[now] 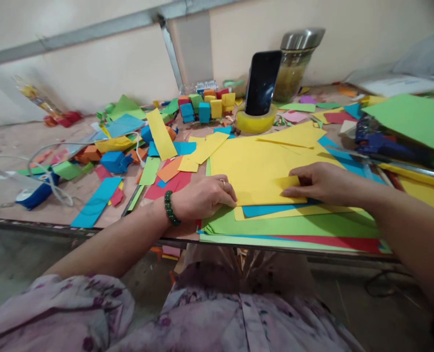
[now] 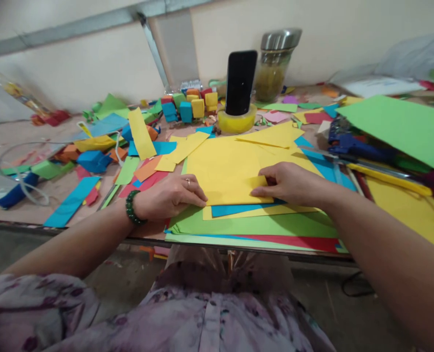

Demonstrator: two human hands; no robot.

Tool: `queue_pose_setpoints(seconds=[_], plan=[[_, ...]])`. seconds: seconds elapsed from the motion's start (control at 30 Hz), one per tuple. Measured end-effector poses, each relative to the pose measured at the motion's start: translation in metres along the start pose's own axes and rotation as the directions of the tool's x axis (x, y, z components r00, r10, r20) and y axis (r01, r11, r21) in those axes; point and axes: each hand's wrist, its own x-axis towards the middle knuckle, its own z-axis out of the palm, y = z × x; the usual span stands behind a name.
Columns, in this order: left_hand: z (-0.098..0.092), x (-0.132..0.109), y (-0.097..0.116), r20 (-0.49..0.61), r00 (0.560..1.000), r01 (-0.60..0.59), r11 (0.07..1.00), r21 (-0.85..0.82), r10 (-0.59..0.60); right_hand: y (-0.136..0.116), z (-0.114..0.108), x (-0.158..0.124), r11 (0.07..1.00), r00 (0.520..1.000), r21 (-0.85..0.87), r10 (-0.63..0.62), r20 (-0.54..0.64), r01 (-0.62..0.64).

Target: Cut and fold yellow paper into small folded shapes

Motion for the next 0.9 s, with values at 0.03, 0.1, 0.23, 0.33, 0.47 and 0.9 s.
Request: queue_pose_setpoints(seconds=[0.03,0.1,0.23,0.33,0.47,0.9], plan=[[0.0,0.0,0.002,0.0,1.0,0.005,1.0,0.018,-0.005,-0.001,0.0,0.0,1.0,1.0,-0.002,-0.003,0.001,0.003],[0.001,0.0,0.005,0.006,1.0,0.007,0.998,0.056,-0.007,-0.004,-0.001,-0.001,1.0,1.0,-0.005,-0.008,-0.004,0.008],[0.002,0.0,0.009,0.006,1.0,-0.011,0.996,0.093,0.01,-0.009,-0.003,-0.004,1.0,1.0,-0.005,0.004,-0.01,-0.004],[0.002,0.0,0.01,-0.003,1.0,-0.009,0.997,0.078,0.009,-0.011,-0.004,-0.006,1.0,1.0,0.012,-0.006,-0.014,0.006],[0.002,-0.001,0.01,-0.002,1.0,-0.012,0.997,0.074,0.012,-0.01,-0.003,-0.007,1.0,1.0,0.023,0.008,-0.022,-0.008],[0.002,0.001,0.012,0.002,1.0,-0.006,0.995,0.103,0.006,-0.007,-0.002,-0.003,1.0,1.0,0.0,0.002,-0.031,-0.003]])
